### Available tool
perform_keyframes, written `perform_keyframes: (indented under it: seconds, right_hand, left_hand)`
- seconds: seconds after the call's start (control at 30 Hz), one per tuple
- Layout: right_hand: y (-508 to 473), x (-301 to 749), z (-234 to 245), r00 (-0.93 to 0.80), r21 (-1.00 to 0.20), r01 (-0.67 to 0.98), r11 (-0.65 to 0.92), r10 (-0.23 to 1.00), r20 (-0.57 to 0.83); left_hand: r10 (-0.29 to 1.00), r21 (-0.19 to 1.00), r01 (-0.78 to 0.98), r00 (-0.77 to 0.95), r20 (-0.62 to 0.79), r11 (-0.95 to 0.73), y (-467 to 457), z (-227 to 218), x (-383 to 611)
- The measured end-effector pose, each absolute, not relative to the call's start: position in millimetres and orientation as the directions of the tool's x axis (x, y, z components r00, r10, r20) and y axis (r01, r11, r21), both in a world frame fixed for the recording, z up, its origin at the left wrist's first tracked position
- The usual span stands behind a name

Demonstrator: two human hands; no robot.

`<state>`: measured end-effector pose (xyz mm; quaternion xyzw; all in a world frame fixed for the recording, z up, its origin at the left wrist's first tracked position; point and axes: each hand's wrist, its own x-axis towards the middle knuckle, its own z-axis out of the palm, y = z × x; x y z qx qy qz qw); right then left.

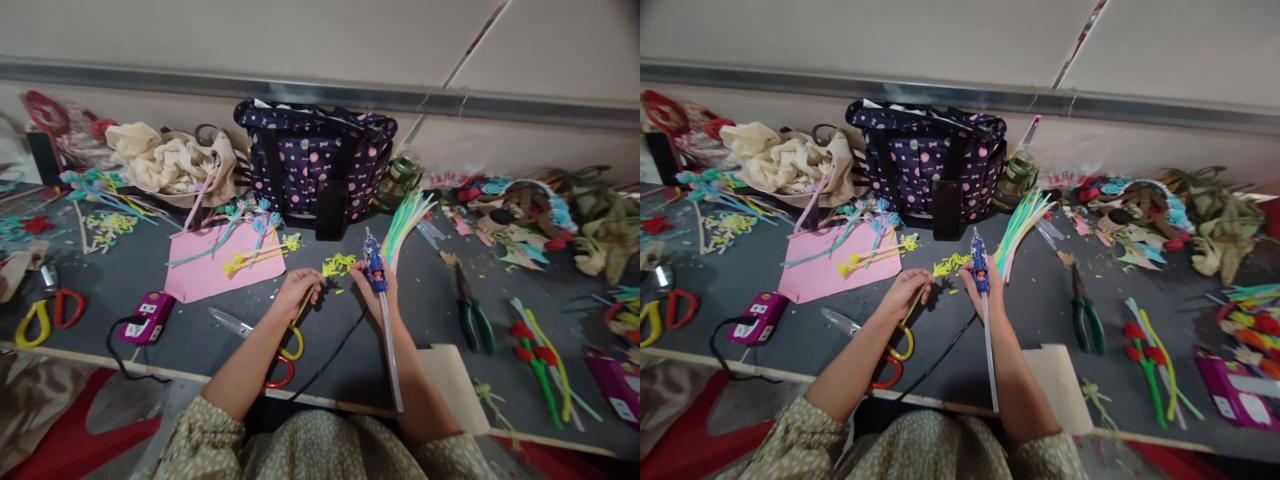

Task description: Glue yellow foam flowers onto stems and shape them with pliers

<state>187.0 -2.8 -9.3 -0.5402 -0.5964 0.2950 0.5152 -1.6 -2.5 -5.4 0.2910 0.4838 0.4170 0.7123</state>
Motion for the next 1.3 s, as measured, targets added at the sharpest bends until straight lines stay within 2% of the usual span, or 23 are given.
perform_keyframes:
  seconds: [0.1,0.2,0.3,0.43,0.53,0.6,0.67,0.77,0.9,1.1,1.3]
  right_hand:
    - [-2.5,191.6,-11.8,0.008,-0.867,0.451,0.212,0.970,0.242]
    - [-4.0,193.6,-11.2,-0.147,-0.814,0.552,0.183,0.982,0.121]
    - [-5.8,191.4,-9.3,-0.292,-0.723,0.655,0.219,0.956,0.024]
    - [-6.7,186.2,-10.8,-0.374,-0.525,0.788,0.321,0.927,0.006]
    - [-6.2,185.4,-12.3,-0.378,-0.473,0.815,0.335,0.926,0.004]
    - [-5.6,186.7,-12.4,-0.337,-0.524,0.799,0.296,0.941,0.018]
    - [-4.9,188.5,-12.7,-0.256,-0.630,0.741,0.232,0.965,0.054]
    - [-4.0,189.6,-13.2,-0.137,-0.798,0.562,0.219,0.976,0.171]
    - [-4.0,187.2,-9.2,-0.004,-0.907,0.339,0.250,0.964,0.264]
    - [-6.3,183.7,-1.1,0.103,-0.978,0.090,0.190,0.975,0.199]
    - [-8.0,182.9,-2.3,0.121,-0.971,0.089,0.224,0.965,0.233]
  left_hand:
    - [0.902,0.805,-0.418,0.099,-0.420,0.421,-0.8,-4.8,-2.5]
    - [0.917,0.771,-0.559,-0.045,-0.395,0.305,1.5,-3.9,-4.8]
    - [0.903,0.745,-0.632,-0.166,-0.396,0.211,2.7,-2.0,-6.9]
    - [0.901,0.734,-0.647,-0.166,-0.401,0.207,2.4,-0.2,-6.7]
    - [0.904,0.739,-0.638,-0.156,-0.399,0.216,2.0,-1.0,-6.0]
    - [0.904,0.739,-0.633,-0.142,-0.403,0.230,2.0,-2.4,-5.9]
    - [0.909,0.733,-0.632,-0.105,-0.403,0.252,2.0,-4.2,-6.2]
    - [0.916,0.726,-0.619,-0.025,-0.401,0.301,1.8,-6.1,-6.4]
    - [0.901,0.746,-0.532,0.084,-0.425,0.401,0.5,-5.4,-5.4]
    - [0.854,0.751,-0.407,0.229,-0.468,0.520,-1.3,-5.0,-4.3]
    - [0.849,0.789,-0.326,0.289,-0.442,0.521,-3.0,-4.7,-2.6]
